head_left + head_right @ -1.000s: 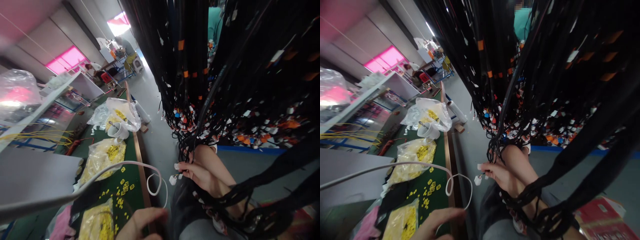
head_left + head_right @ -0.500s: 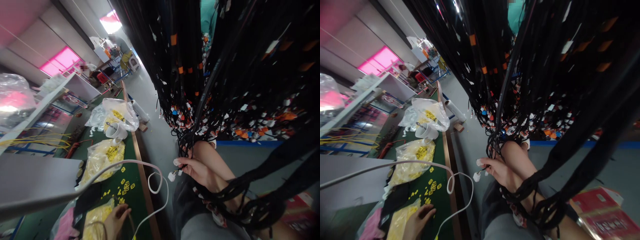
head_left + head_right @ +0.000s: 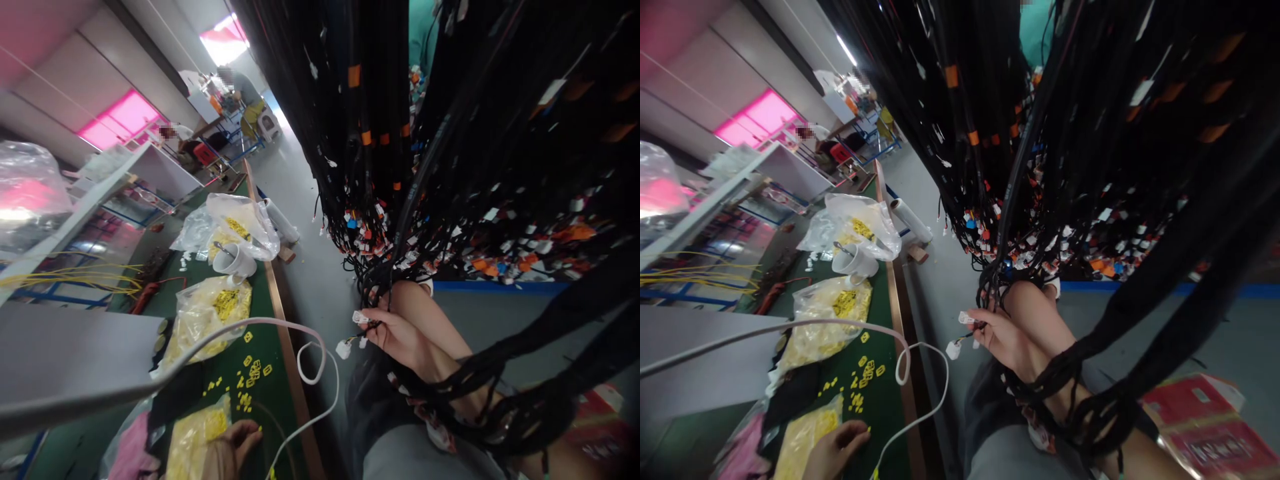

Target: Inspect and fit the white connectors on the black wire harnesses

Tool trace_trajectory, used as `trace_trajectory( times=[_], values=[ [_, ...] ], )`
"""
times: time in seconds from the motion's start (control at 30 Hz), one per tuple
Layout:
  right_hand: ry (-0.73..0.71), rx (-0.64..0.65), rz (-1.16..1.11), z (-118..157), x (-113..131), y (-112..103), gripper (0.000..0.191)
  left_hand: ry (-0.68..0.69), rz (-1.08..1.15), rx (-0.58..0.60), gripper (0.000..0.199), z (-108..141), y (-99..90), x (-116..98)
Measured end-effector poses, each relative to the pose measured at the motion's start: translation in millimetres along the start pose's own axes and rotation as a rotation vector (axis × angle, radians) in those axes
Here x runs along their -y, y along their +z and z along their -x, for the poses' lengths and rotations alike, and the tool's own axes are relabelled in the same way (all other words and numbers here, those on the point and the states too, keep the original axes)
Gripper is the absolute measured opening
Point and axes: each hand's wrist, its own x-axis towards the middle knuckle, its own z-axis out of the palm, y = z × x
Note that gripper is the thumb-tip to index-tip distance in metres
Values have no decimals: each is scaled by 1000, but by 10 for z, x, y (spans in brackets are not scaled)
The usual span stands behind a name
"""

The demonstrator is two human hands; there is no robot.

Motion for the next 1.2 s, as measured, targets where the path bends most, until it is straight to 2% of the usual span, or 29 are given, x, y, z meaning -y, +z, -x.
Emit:
trace_trajectory(
  times=[0.1,0.2,0.37,0.57,0.67,0.73,0.8,0.87,1.03,1.1,1.13,1.2],
  values=[
    [0,5,-8,5,0,-1,13,-44,-12,23,40,-13,-28,26],
    [-1,13,-16,19,10,2,13,-6,-75,33,41,-68,-66,111],
    [-6,17,-28,34,24,13,13,33,-200,-58,38,-121,-152,209],
    [-45,25,-20,19,8,-6,13,53,-145,-188,26,-98,-250,41],
    [-39,46,-3,17,6,-19,13,35,-3,-238,27,-40,-292,-86],
    [-39,47,-3,23,10,-17,14,59,96,-222,32,35,-293,-185],
    [-37,50,1,34,14,-7,14,118,168,-167,37,135,-248,-321],
    [-24,57,5,45,13,3,13,203,238,-55,38,248,-149,-517],
    [14,73,-33,49,-9,-10,11,573,356,437,30,540,283,-1222],
    [18,69,-75,48,-12,-27,15,672,385,574,28,645,470,-1498],
    [21,66,-94,51,-12,-36,17,695,383,595,24,687,553,-1617],
    [27,63,-119,63,-7,-51,19,742,367,533,16,731,687,-1810]
  ],
)
